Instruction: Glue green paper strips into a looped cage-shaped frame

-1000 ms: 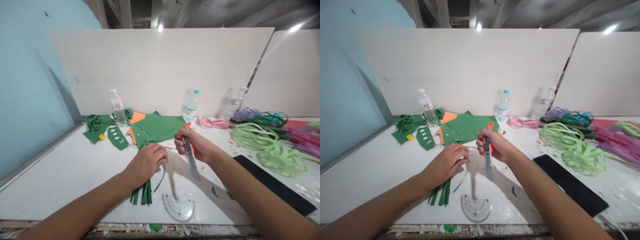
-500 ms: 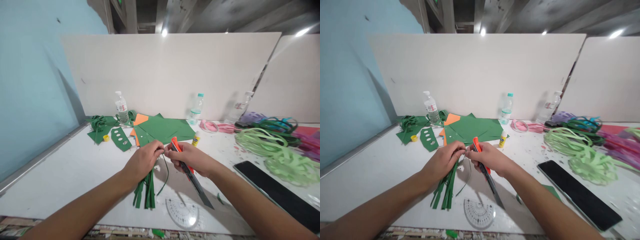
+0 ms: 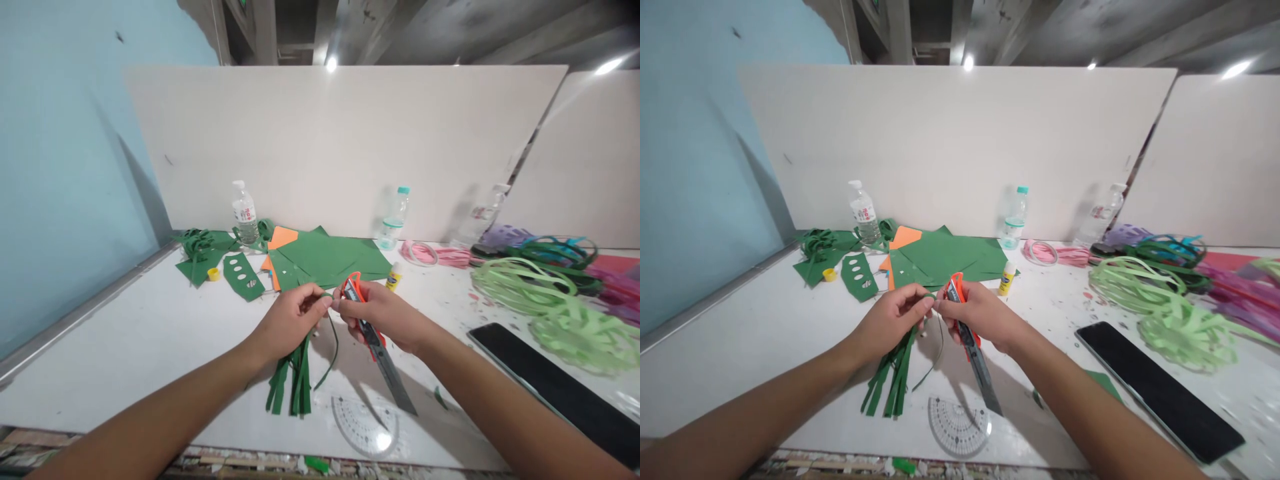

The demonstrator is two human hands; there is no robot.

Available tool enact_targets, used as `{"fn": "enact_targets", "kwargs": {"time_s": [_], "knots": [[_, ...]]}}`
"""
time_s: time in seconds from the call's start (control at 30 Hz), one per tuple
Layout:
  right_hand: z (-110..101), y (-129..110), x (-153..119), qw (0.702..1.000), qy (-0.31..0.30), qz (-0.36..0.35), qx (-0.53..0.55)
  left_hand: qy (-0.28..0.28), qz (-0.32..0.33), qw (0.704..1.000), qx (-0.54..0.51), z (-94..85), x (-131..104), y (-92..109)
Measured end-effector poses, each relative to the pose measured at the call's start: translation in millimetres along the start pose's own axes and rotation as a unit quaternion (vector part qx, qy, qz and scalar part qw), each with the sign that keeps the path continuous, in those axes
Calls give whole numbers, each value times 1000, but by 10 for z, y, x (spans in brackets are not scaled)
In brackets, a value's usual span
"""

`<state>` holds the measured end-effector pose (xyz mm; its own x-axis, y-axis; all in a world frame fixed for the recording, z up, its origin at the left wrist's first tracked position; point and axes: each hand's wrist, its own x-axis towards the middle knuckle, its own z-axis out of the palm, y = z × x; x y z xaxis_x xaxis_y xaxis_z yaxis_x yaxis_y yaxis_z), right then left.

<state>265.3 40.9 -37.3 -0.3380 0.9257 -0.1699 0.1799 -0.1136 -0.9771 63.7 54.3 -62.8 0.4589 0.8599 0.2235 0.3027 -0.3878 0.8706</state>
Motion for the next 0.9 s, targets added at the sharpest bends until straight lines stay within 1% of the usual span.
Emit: {"fn": "enact_targets", "kwargs": {"time_s": [0.13,0.23,0.43,0.67,0.9], "knots": [[-53,-27,-13,1000,17,-2,-4,18,-1,1000,-16,-34,2,32],[-80,-39,-17,999,29,-12,-6,20,3,1000,-20,-47,-1,49],[-52,-40,-30,1000,6,-13,-12,-1,10,1000,-23,-32,-16,56],[-62,-56,-43,1000,-19,-4,24,-27,20,998,-52,-55,-27,84],[-83,-65,-41,999,-9,-6,49,-31,17,997,-64,-49,-27,72]]}}
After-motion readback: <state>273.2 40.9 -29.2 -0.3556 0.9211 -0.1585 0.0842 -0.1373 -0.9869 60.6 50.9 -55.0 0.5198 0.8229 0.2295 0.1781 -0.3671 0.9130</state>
